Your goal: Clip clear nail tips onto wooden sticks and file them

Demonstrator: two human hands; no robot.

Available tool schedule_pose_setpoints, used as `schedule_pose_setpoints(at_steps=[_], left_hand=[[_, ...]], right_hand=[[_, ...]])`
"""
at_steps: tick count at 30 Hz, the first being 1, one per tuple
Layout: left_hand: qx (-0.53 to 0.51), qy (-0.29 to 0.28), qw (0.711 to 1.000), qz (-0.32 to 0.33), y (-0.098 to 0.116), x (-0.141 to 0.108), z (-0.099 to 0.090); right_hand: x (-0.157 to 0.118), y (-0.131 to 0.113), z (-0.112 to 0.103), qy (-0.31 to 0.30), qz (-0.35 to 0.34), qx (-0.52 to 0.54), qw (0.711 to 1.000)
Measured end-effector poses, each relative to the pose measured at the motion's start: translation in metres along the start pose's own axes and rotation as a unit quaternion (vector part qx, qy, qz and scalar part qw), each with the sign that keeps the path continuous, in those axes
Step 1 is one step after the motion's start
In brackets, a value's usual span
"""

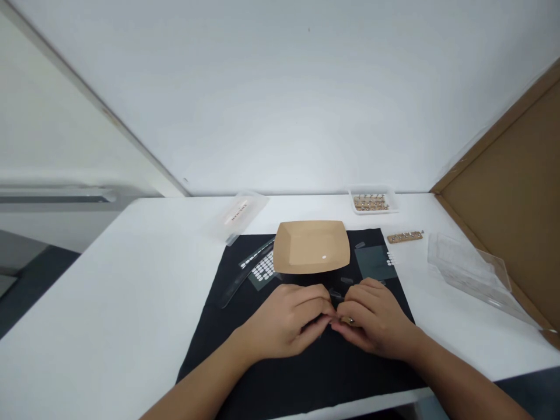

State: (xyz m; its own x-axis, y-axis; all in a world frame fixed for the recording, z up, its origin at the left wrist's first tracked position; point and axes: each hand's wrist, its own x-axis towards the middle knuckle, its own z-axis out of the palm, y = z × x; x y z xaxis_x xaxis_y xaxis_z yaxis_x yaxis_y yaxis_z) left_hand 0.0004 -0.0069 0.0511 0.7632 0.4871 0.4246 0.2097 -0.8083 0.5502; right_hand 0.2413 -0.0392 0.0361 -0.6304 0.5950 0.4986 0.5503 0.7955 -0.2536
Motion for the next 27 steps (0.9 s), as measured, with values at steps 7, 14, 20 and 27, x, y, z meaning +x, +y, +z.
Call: schedule_pose_setpoints(at_steps=[7, 14, 20, 27], left_hand=[[0.032, 0.005, 0.999, 0.006, 0.002, -0.001, 0.0], [0.046, 0.025, 0.998, 0.024, 0.002, -0.003, 0.007], [0.038, 0.065, 0.997, 0.029, -0.001, -0.002, 0.01], [0.058, 0.081, 0.994, 0.039, -0.002, -0.002, 0.013]], right_hand=[[-0.003, -0.005, 0.001, 0.024, 0.028, 0.066, 0.997], [0.0, -0.005, -0.003, 0.039, 0.014, 0.093, 0.995], [-0.001, -0.004, -0.001, 0.064, 0.021, 0.08, 0.995], [-0.002, -0.003, 0.001, 0.059, 0.018, 0.085, 0.994]])
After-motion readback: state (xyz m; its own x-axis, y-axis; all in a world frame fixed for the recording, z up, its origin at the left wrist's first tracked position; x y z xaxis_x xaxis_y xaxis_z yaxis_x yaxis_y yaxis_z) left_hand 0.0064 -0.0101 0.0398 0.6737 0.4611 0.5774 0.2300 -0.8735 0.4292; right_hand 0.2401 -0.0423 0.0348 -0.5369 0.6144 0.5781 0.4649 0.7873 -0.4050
